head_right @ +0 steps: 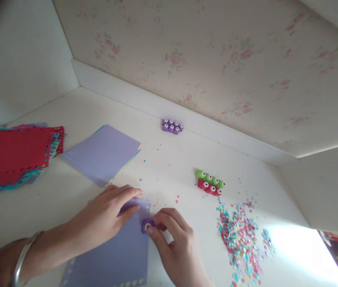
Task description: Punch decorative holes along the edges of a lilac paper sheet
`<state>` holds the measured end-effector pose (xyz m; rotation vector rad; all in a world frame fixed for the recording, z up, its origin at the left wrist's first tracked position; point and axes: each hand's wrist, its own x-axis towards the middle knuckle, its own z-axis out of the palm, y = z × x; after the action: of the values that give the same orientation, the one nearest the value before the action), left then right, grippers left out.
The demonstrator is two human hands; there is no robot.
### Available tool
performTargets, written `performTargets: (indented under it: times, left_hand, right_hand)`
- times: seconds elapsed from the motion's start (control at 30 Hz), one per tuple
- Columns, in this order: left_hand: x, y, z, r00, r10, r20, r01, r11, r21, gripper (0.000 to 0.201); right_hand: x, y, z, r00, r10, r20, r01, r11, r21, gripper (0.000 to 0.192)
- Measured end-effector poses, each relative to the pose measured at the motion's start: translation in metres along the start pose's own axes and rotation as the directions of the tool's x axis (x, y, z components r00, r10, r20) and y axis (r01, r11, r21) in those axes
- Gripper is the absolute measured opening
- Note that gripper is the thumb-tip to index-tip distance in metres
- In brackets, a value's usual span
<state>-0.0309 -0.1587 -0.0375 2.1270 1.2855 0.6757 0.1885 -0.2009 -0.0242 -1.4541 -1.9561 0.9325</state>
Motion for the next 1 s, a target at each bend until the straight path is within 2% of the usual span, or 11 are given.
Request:
performTargets:
  times: [0.1,0.2,0.3,0.37,0.47,0.7,1.0]
  left_hand:
    - [-0.007,0.005,-0.005,0.997,0.061,-0.038,-0.061,0.998,0.008,0.026]
    - [-0.023,0.008,-0.006,0.99,0.139,-0.035,-0.134,0.984,0.116,0.025]
    - [-0.04,0.006,0.0,0.979,0.198,-0.045,-0.181,0.952,0.247,0.039]
    - [-0.049,0.002,0.006,0.97,0.242,0.006,-0.234,0.93,0.285,0.049]
    - [-0.053,-0.001,0.011,0.973,0.225,0.058,-0.232,0.937,0.263,0.053]
    - [-0.049,-0.004,0.008,0.98,0.192,0.041,-0.197,0.957,0.212,0.049]
    - [-0.046,-0.005,0.008,0.975,0.207,0.082,-0.221,0.941,0.256,0.052]
  right_hand:
    - [0.005,-0.001,-0.006,0.997,0.069,0.046,-0.068,0.998,-0.012,0.02]
    - [0.011,-0.002,-0.009,0.979,0.142,0.146,-0.124,0.985,-0.122,0.033]
    - [0.018,-0.004,-0.009,0.953,0.198,0.228,-0.162,0.972,-0.168,0.042]
    - [0.021,-0.004,-0.009,0.94,0.213,0.265,-0.175,0.971,-0.16,0.045]
    - [0.025,-0.004,-0.01,0.93,0.229,0.288,-0.193,0.97,-0.147,0.047]
    - [0.032,-0.005,-0.012,0.893,0.221,0.391,-0.196,0.975,-0.103,0.05]
    - [0.034,-0.005,-0.012,0.879,0.262,0.398,-0.242,0.965,-0.1,0.05]
